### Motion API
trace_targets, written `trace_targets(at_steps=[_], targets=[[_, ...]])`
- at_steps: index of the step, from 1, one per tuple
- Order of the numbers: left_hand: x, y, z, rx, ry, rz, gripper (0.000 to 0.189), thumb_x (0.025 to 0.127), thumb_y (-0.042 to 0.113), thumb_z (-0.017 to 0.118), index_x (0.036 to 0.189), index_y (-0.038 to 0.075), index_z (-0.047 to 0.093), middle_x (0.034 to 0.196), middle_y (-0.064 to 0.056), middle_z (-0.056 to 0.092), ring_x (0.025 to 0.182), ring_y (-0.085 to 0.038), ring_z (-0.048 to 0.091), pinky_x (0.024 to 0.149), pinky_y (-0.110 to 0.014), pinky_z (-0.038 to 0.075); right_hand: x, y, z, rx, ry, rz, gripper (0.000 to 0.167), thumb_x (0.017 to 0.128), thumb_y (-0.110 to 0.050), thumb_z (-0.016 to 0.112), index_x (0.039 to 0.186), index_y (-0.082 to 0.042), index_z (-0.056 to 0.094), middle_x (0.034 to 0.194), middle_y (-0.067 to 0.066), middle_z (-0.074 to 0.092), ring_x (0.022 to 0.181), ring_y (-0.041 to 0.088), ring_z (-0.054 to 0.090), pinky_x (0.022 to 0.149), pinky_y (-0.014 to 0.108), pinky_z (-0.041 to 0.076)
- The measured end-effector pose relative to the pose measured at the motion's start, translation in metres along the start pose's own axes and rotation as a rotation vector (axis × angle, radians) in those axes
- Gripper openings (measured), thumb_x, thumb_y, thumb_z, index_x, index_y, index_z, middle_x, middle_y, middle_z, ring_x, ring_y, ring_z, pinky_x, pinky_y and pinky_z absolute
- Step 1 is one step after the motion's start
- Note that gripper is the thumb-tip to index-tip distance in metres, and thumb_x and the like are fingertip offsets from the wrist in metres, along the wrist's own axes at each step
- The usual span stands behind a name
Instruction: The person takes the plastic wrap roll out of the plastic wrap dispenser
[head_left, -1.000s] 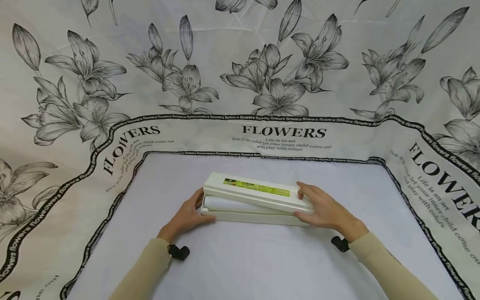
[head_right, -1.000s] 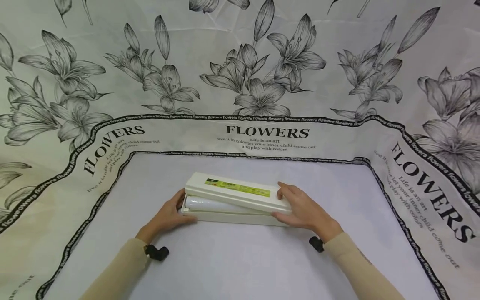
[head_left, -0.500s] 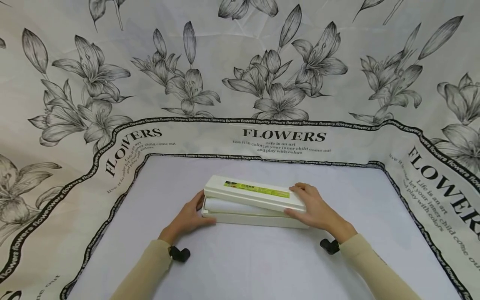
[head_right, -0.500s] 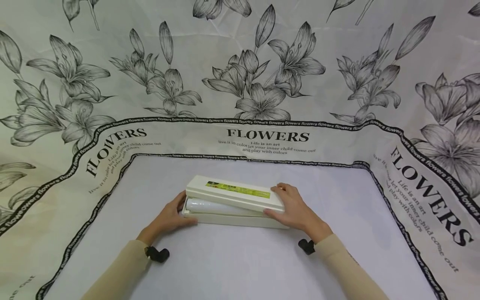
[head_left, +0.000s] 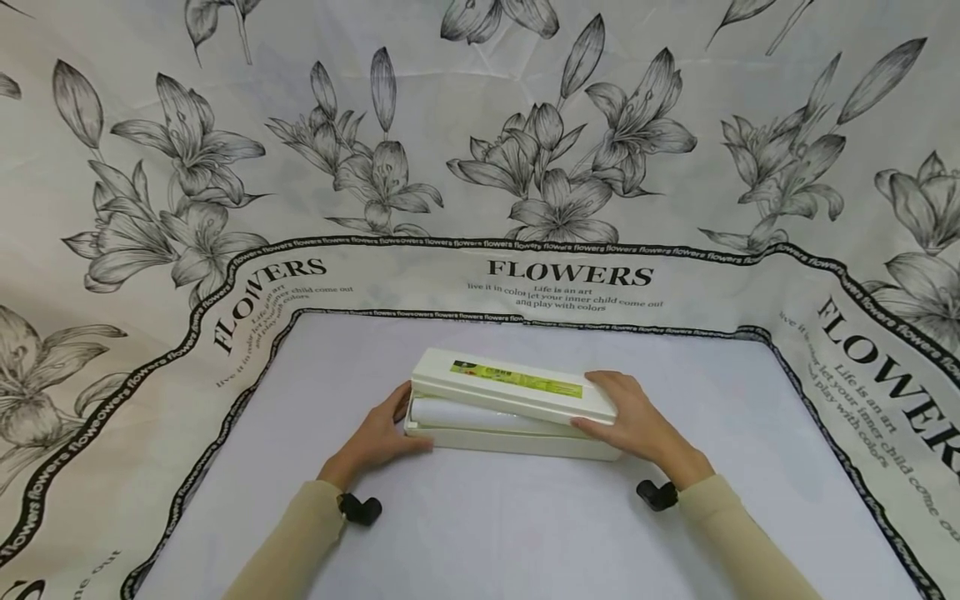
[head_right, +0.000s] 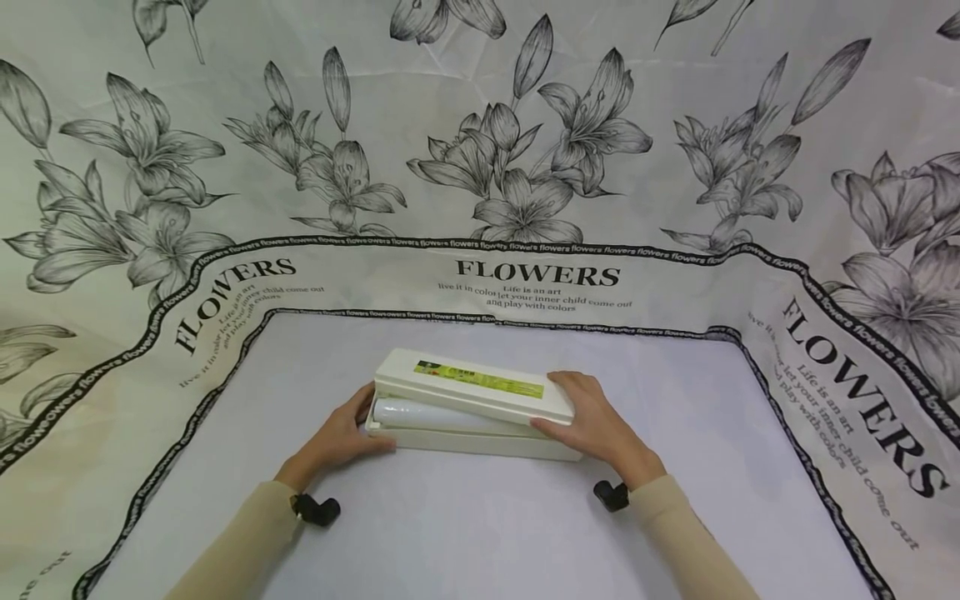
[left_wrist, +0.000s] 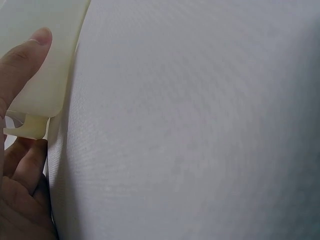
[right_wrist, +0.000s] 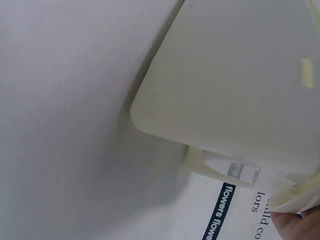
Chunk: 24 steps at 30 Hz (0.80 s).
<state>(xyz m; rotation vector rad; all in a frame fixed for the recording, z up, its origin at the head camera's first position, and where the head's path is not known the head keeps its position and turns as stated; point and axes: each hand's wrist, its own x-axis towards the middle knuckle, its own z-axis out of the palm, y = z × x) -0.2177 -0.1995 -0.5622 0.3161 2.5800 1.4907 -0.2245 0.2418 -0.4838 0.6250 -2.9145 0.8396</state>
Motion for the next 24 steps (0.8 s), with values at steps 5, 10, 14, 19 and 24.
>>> trace_targets(at_steps=[5,10,14,19,24], targets=[[0.000,0.000,0.000,-0.023,-0.013,0.007,0.120,0.068,0.046,0.096,0.163,0.028,0.027,0.164,-0.004,0.040,0.149,-0.025,0.043,0.123,-0.052,0.032,-0.001,0.000,0.000,0.008,0.054,-0.024,0.090,0.084,-0.050,0.082,0.151,-0.001,0.047,0.151,0.023,0.048,0.138,0.042,0.043,0.109,0.067,0.041],[0.000,0.002,0.000,-0.023,-0.013,-0.001,0.118,0.068,0.044,0.097,0.163,0.025,0.028,0.164,-0.006,0.041,0.149,-0.027,0.043,0.123,-0.052,0.032,-0.002,0.001,-0.003,-0.004,0.111,-0.040,0.089,0.084,-0.046,0.083,0.150,0.002,0.048,0.149,0.025,0.050,0.137,0.043,0.044,0.109,0.066,0.042],[-0.001,0.001,0.001,-0.017,-0.011,-0.002,0.118,0.069,0.043,0.096,0.163,0.023,0.028,0.163,-0.007,0.042,0.149,-0.027,0.043,0.123,-0.052,0.032,-0.004,0.005,-0.008,-0.002,0.147,-0.027,0.085,0.083,-0.044,0.084,0.147,0.001,0.051,0.147,0.023,0.051,0.136,0.042,0.044,0.108,0.066,0.041],[-0.001,0.001,0.000,-0.009,-0.015,-0.008,0.120,0.068,0.043,0.097,0.163,0.022,0.027,0.164,-0.007,0.041,0.149,-0.027,0.043,0.123,-0.051,0.032,-0.011,0.016,-0.016,-0.003,0.186,-0.010,0.082,0.082,-0.041,0.086,0.143,0.001,0.051,0.145,0.023,0.051,0.134,0.043,0.044,0.105,0.067,0.040],[0.000,0.001,0.000,-0.012,-0.017,-0.004,0.121,0.068,0.042,0.097,0.164,0.020,0.026,0.163,-0.008,0.041,0.148,-0.028,0.044,0.123,-0.051,0.033,-0.022,0.030,-0.026,0.005,0.239,0.028,0.080,0.082,-0.037,0.086,0.143,0.002,0.051,0.144,0.026,0.052,0.131,0.044,0.044,0.102,0.067,0.039]])
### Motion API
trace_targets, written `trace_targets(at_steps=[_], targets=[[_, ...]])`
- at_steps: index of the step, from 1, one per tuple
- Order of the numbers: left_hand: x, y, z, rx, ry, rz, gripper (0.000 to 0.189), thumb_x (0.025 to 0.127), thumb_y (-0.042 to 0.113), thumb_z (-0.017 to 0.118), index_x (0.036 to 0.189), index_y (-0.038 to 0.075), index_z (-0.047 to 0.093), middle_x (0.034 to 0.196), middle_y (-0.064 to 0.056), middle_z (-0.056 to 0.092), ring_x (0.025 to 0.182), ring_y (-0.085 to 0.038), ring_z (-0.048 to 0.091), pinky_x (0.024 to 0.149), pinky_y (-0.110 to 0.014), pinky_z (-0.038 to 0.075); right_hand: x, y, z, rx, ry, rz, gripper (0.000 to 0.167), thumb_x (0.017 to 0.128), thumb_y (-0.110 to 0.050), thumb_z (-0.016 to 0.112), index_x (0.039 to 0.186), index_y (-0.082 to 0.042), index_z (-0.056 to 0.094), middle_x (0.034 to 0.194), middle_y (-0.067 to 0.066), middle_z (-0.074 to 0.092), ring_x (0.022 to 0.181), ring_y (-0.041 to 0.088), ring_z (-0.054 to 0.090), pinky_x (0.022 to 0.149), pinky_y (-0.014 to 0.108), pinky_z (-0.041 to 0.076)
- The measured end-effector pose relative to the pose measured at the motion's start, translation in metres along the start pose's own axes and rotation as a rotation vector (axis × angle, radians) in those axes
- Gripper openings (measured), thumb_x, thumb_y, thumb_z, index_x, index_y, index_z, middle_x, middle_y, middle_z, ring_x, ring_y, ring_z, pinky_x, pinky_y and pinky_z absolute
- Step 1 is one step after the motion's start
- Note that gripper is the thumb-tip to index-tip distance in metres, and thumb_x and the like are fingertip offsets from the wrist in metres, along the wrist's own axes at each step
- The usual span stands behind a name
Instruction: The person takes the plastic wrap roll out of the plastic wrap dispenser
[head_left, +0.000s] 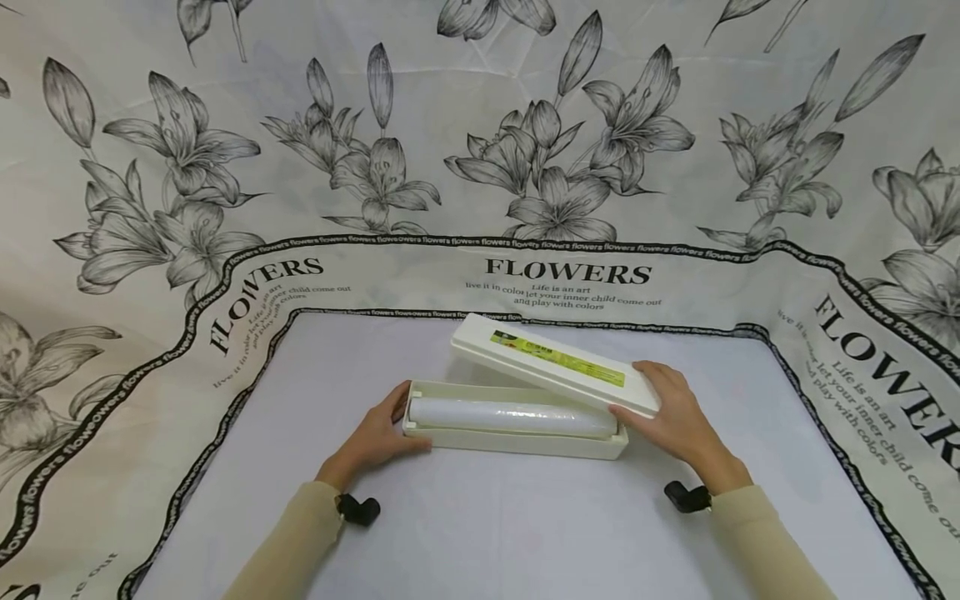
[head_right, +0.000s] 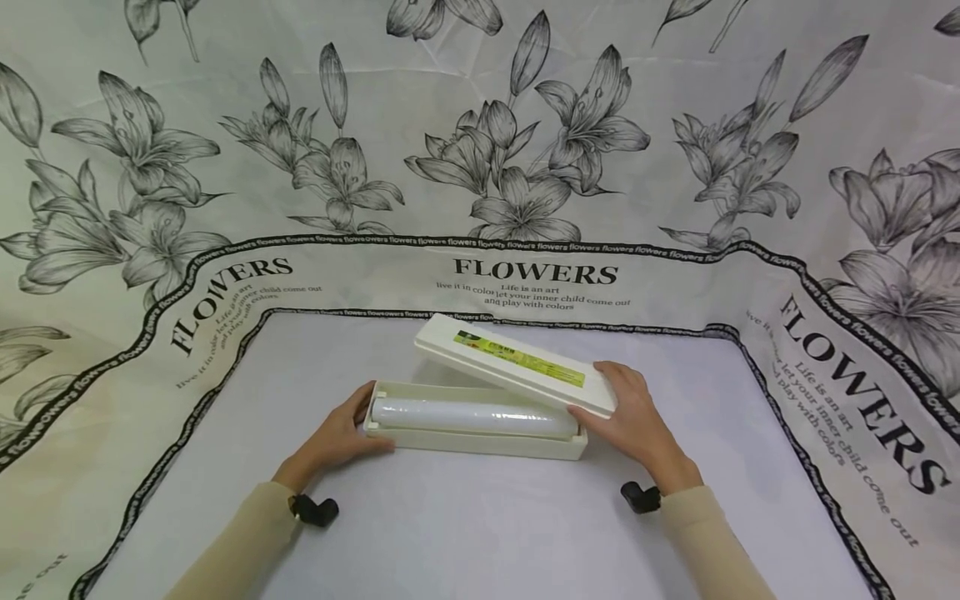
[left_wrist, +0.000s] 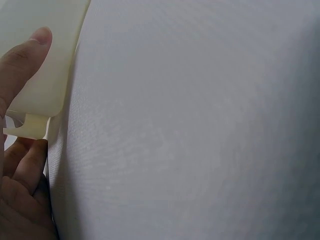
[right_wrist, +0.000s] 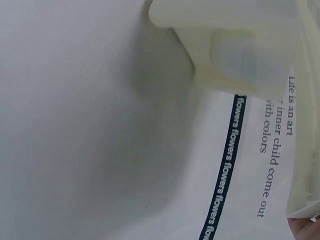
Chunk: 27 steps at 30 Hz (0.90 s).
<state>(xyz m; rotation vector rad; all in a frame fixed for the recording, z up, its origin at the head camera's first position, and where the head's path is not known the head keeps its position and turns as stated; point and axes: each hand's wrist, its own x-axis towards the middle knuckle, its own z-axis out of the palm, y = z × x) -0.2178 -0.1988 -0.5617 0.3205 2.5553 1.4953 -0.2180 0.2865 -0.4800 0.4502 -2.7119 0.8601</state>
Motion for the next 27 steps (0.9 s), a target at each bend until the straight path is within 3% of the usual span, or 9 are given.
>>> trace_targets(at_steps=[8,15,27], targets=[[0.000,0.000,-0.001,0.005,-0.005,-0.013,0.122,0.069,0.042,0.097,0.164,0.020,0.025,0.164,-0.008,0.040,0.149,-0.028,0.044,0.123,-0.052,0.032,-0.007,0.032,-0.016,-0.035,0.062,0.060,0.078,0.083,-0.035,0.085,0.142,0.002,0.049,0.143,0.031,0.050,0.129,0.049,0.042,0.097,0.069,0.038],[0.002,-0.001,0.001,-0.003,-0.012,-0.012,0.122,0.069,0.042,0.097,0.164,0.019,0.024,0.164,-0.008,0.041,0.148,-0.028,0.045,0.123,-0.051,0.034,-0.015,0.061,-0.024,-0.084,0.068,0.130,0.081,0.087,-0.041,0.082,0.145,0.003,0.047,0.144,0.031,0.047,0.129,0.051,0.040,0.095,0.067,0.036],[0.001,-0.003,-0.001,0.009,-0.006,-0.014,0.122,0.069,0.041,0.097,0.164,0.018,0.024,0.164,-0.009,0.040,0.149,-0.029,0.044,0.123,-0.050,0.033,-0.067,0.118,-0.051,-0.176,0.118,0.220,0.080,0.090,-0.037,0.077,0.144,0.012,0.043,0.141,0.041,0.042,0.126,0.062,0.036,0.095,0.071,0.033]])
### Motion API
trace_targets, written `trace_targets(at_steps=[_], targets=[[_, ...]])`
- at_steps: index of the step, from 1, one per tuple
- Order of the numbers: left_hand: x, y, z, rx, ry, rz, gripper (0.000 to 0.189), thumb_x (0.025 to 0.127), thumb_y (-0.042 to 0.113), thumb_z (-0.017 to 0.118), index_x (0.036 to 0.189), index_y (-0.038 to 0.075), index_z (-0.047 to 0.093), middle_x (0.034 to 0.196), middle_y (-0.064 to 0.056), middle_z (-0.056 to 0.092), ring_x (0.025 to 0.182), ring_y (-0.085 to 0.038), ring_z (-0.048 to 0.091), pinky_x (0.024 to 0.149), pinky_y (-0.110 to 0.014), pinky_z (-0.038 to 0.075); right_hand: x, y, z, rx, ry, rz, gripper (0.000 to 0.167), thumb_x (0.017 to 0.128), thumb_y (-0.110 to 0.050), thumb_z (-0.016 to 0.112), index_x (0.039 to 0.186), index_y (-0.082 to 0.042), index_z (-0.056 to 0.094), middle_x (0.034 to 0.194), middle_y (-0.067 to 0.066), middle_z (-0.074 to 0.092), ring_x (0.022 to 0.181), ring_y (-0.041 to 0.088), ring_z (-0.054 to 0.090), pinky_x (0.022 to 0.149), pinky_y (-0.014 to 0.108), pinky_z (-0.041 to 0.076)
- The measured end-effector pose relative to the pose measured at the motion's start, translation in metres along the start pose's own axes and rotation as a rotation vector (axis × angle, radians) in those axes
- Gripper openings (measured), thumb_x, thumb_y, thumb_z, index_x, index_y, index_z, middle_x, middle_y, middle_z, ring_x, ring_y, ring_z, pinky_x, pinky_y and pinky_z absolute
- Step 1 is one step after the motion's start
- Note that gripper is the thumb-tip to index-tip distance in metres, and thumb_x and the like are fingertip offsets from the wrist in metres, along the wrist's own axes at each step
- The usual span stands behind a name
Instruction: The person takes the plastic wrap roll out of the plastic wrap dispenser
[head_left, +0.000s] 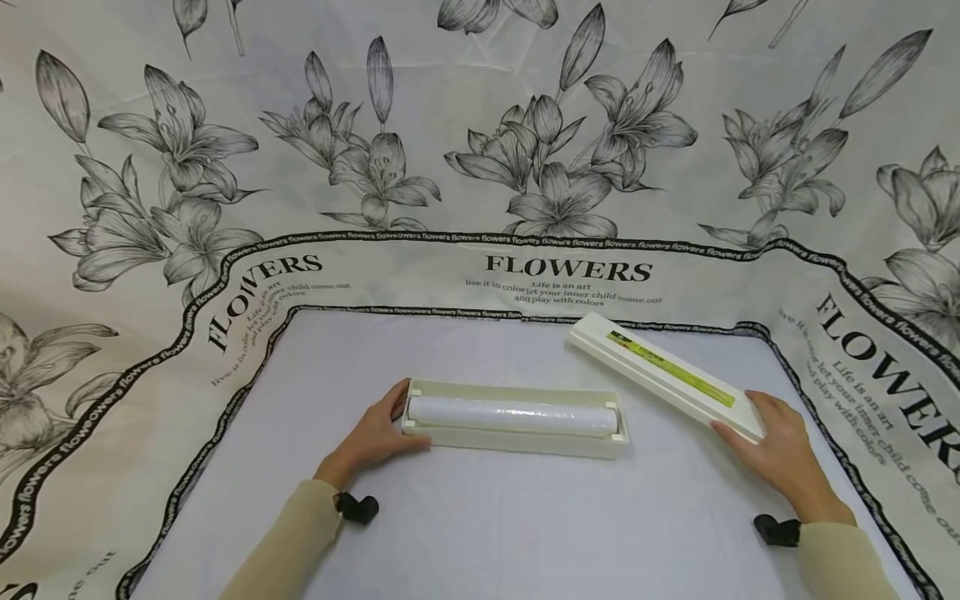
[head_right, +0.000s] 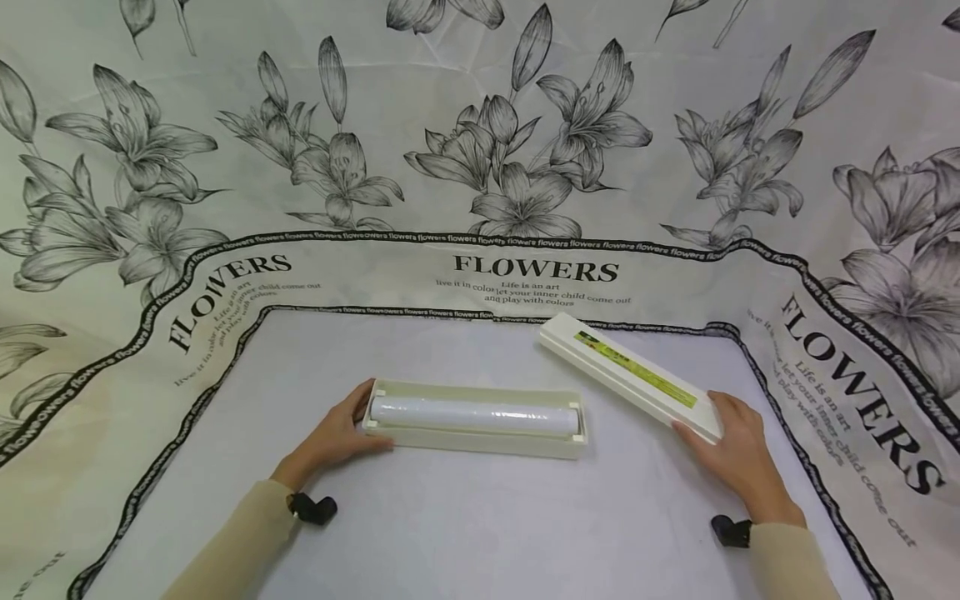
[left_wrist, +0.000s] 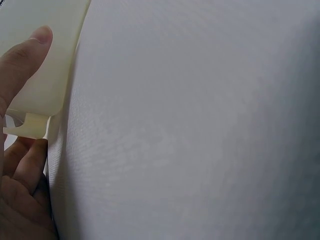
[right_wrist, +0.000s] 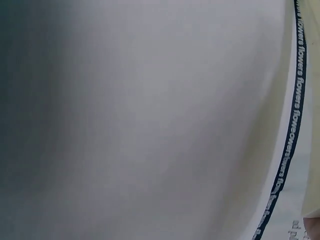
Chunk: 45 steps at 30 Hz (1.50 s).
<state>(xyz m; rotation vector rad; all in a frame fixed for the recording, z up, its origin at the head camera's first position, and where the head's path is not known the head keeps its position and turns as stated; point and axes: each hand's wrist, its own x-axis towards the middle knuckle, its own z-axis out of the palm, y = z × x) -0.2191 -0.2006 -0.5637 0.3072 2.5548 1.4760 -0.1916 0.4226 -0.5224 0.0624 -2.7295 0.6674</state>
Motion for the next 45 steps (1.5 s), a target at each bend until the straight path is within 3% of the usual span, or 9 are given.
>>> trace_targets(at_steps=[7,14,21,28,36,41,45], targets=[[0.000,0.002,-0.002,0.003,0.005,0.033,0.121,0.071,0.041,0.096,0.164,0.014,0.024,0.165,-0.012,0.038,0.149,-0.031,0.043,0.122,-0.051,0.034,-0.018,0.020,-0.023,-0.135,-0.084,0.197,0.096,0.096,-0.055,0.064,0.157,0.009,0.025,0.149,0.044,0.026,0.132,0.064,0.027,0.098,0.079,0.031],[-0.002,0.003,-0.002,-0.014,0.003,0.023,0.119,0.071,0.037,0.096,0.164,0.015,0.024,0.165,-0.011,0.037,0.150,-0.031,0.041,0.123,-0.051,0.032,-0.026,0.030,-0.034,-0.170,-0.152,0.247,0.102,0.096,-0.059,0.061,0.156,0.013,0.020,0.147,0.048,0.021,0.130,0.066,0.024,0.097,0.079,0.032],[-0.004,0.004,0.000,-0.014,0.003,-0.002,0.120,0.071,0.041,0.096,0.164,0.017,0.024,0.165,-0.010,0.038,0.149,-0.029,0.042,0.123,-0.051,0.032,-0.032,0.037,-0.032,-0.176,-0.207,0.254,0.107,0.094,-0.062,0.065,0.152,0.018,0.023,0.140,0.051,0.026,0.123,0.067,0.030,0.096,0.079,0.033],[-0.005,0.006,0.002,-0.019,-0.011,0.001,0.121,0.071,0.041,0.096,0.164,0.015,0.023,0.165,-0.011,0.038,0.149,-0.030,0.042,0.123,-0.052,0.032,-0.034,0.043,-0.030,-0.214,-0.312,0.296,0.117,0.089,-0.070,0.065,0.151,0.019,0.021,0.141,0.050,0.022,0.121,0.066,0.031,0.093,0.080,0.037],[-0.005,0.004,0.002,-0.013,-0.009,-0.013,0.123,0.071,0.042,0.095,0.165,0.018,0.020,0.168,-0.007,0.032,0.152,-0.028,0.038,0.124,-0.050,0.032,-0.022,0.029,-0.035,-0.220,-0.373,0.252,0.117,0.090,-0.068,0.065,0.153,0.018,0.016,0.141,0.051,0.024,0.125,0.068,0.028,0.100,0.081,0.032],[-0.005,0.001,0.001,-0.015,-0.010,-0.004,0.123,0.072,0.044,0.095,0.165,0.017,0.020,0.168,-0.007,0.031,0.152,-0.028,0.037,0.124,-0.051,0.032,-0.014,0.003,-0.033,-0.242,-0.232,0.096,0.095,0.093,-0.046,0.072,0.147,0.020,0.031,0.136,0.049,0.038,0.123,0.065,0.034,0.101,0.078,0.031],[-0.003,0.003,0.000,-0.027,-0.010,0.005,0.122,0.072,0.041,0.095,0.165,0.017,0.021,0.168,-0.007,0.032,0.152,-0.029,0.038,0.124,-0.051,0.031,-0.008,-0.031,-0.033,-0.171,-0.183,0.056,0.086,0.096,-0.039,0.071,0.149,0.016,0.032,0.136,0.047,0.042,0.122,0.061,0.039,0.098,0.077,0.034]])
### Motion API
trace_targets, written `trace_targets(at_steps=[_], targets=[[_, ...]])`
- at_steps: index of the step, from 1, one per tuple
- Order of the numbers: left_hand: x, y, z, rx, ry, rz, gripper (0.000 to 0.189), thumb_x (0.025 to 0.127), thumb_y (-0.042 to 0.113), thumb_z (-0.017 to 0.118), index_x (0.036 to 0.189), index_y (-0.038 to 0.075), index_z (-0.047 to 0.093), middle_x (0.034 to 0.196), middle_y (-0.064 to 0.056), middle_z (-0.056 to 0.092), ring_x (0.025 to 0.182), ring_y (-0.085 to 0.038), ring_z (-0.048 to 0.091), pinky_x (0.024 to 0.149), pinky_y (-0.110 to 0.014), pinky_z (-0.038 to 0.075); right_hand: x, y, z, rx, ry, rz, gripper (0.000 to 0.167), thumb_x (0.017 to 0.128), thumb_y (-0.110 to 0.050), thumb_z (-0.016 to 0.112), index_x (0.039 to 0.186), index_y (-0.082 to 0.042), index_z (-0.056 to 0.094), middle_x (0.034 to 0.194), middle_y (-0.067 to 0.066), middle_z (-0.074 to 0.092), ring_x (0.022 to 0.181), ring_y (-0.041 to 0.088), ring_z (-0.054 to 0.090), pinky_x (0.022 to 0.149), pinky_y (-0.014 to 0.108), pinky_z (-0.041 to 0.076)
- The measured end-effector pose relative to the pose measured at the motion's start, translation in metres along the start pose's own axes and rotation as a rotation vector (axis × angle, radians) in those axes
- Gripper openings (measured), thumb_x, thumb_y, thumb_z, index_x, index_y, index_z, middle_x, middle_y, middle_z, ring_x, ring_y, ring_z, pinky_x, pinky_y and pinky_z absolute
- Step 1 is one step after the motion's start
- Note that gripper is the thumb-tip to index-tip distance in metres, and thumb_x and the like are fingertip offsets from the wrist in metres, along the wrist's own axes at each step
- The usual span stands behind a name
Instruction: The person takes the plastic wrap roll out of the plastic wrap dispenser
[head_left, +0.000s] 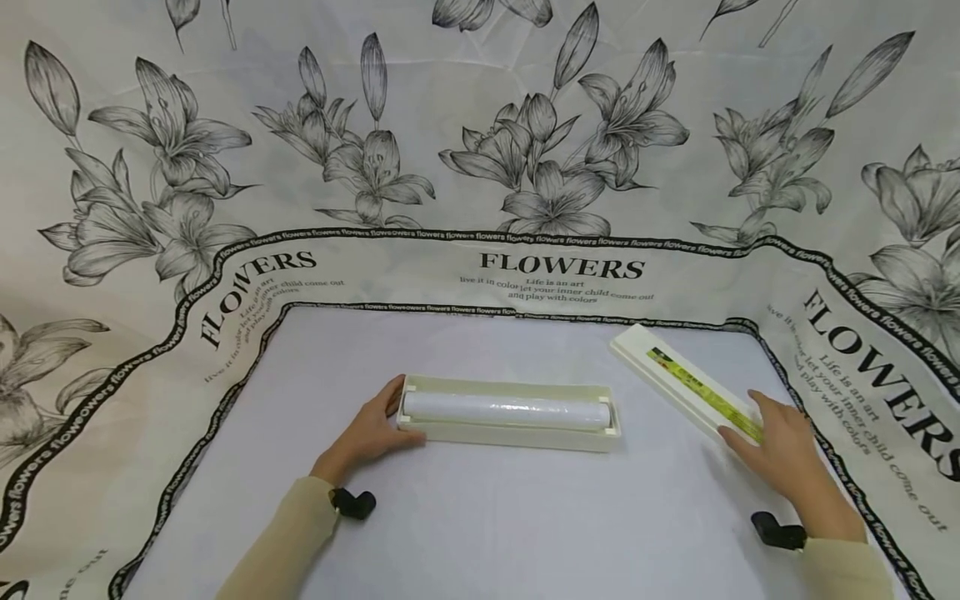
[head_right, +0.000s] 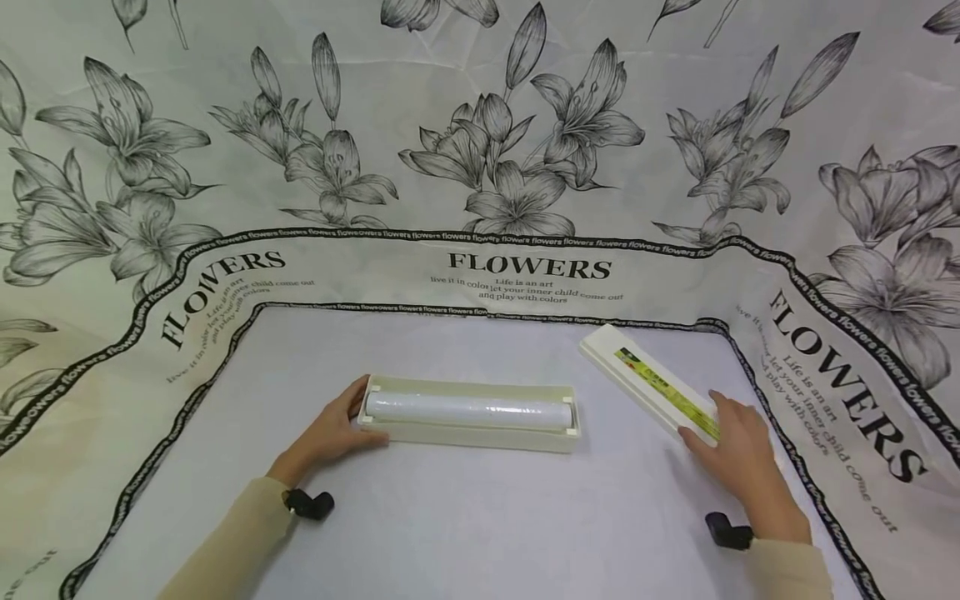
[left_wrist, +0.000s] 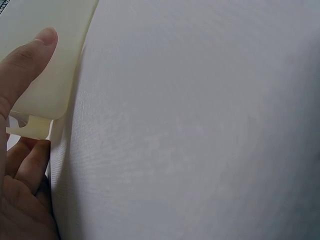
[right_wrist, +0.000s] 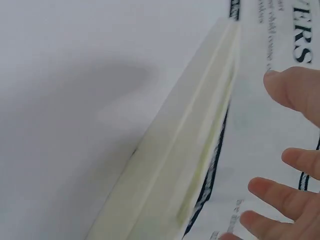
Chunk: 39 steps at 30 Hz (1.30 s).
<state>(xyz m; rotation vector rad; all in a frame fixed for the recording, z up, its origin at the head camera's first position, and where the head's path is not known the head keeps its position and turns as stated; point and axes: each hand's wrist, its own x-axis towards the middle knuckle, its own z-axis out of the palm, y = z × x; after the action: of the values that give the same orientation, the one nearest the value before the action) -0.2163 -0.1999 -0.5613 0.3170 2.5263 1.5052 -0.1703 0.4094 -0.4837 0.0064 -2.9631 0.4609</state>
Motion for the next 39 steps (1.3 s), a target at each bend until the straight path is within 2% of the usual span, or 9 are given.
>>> trace_targets(at_steps=[5,9,15,18,22,26,30,33,39], targets=[[0.001,-0.002,0.003,-0.015,-0.015,-0.011,0.121,0.072,0.040,0.095,0.165,0.018,0.021,0.167,-0.007,0.033,0.151,-0.029,0.039,0.123,-0.051,0.032,0.009,-0.052,-0.006,0.221,-0.066,-0.022,0.085,0.100,-0.045,0.065,0.157,0.007,0.029,0.144,0.040,0.045,0.124,0.056,0.050,0.093,0.071,0.049],[0.001,-0.001,0.005,-0.017,-0.009,-0.026,0.121,0.071,0.040,0.096,0.165,0.019,0.022,0.168,-0.006,0.033,0.152,-0.029,0.039,0.124,-0.050,0.032,0.020,-0.083,-0.001,0.335,-0.113,-0.045,0.080,0.100,-0.047,0.064,0.157,0.000,0.033,0.143,0.031,0.052,0.120,0.048,0.059,0.089,0.058,0.058],[0.001,0.001,0.005,-0.020,0.009,-0.037,0.121,0.071,0.041,0.096,0.165,0.021,0.022,0.167,-0.004,0.035,0.151,-0.028,0.040,0.124,-0.050,0.031,0.029,-0.111,0.022,0.424,-0.166,-0.079,0.067,0.099,-0.040,0.069,0.151,-0.004,0.047,0.127,0.021,0.064,0.105,0.033,0.068,0.078,0.032,0.058],[0.001,0.001,0.004,-0.013,0.004,-0.037,0.121,0.071,0.043,0.095,0.165,0.022,0.022,0.167,-0.004,0.035,0.152,-0.027,0.039,0.124,-0.050,0.031,0.029,-0.120,0.032,0.456,-0.191,-0.103,0.058,0.099,-0.034,0.071,0.145,-0.004,0.054,0.120,0.018,0.066,0.101,0.028,0.069,0.074,0.026,0.057],[0.001,0.002,0.003,-0.012,0.008,-0.036,0.121,0.071,0.042,0.095,0.165,0.022,0.022,0.167,-0.004,0.034,0.152,-0.027,0.038,0.124,-0.050,0.031,0.030,-0.129,0.039,0.454,-0.185,-0.158,0.043,0.097,-0.024,0.073,0.133,-0.003,0.064,0.110,0.013,0.067,0.094,0.022,0.068,0.072,0.025,0.056],[0.000,0.003,0.001,-0.020,0.018,-0.034,0.121,0.071,0.040,0.096,0.165,0.020,0.023,0.167,-0.005,0.034,0.152,-0.028,0.039,0.124,-0.051,0.031,0.032,-0.133,0.042,0.400,-0.184,-0.211,0.032,0.093,-0.016,0.075,0.122,-0.002,0.070,0.099,0.008,0.064,0.086,0.018,0.060,0.070,0.025,0.052],[0.000,0.003,0.002,-0.018,0.013,-0.030,0.121,0.072,0.042,0.095,0.165,0.020,0.022,0.167,-0.005,0.034,0.152,-0.028,0.038,0.124,-0.051,0.032,0.034,-0.132,0.045,0.358,-0.224,-0.234,0.029,0.092,-0.013,0.074,0.118,-0.001,0.071,0.091,0.006,0.057,0.081,0.017,0.052,0.068,0.028,0.046],[0.000,0.003,0.002,-0.018,0.008,-0.035,0.121,0.072,0.043,0.094,0.165,0.021,0.021,0.168,-0.004,0.034,0.152,-0.027,0.038,0.124,-0.050,0.032,0.034,-0.131,0.046,0.360,-0.276,-0.226,0.031,0.093,-0.015,0.073,0.121,-0.001,0.070,0.095,0.008,0.059,0.083,0.018,0.056,0.068,0.029,0.047],[-0.001,0.004,0.002,-0.022,0.022,-0.047,0.122,0.071,0.042,0.096,0.165,0.020,0.022,0.167,-0.005,0.035,0.152,-0.028,0.038,0.123,-0.051,0.032,0.038,-0.130,0.044,0.409,-0.397,-0.212,0.042,0.093,-0.018,0.075,0.130,-0.001,0.064,0.112,0.020,0.063,0.090,0.022,0.067,0.068,0.031,0.054]])
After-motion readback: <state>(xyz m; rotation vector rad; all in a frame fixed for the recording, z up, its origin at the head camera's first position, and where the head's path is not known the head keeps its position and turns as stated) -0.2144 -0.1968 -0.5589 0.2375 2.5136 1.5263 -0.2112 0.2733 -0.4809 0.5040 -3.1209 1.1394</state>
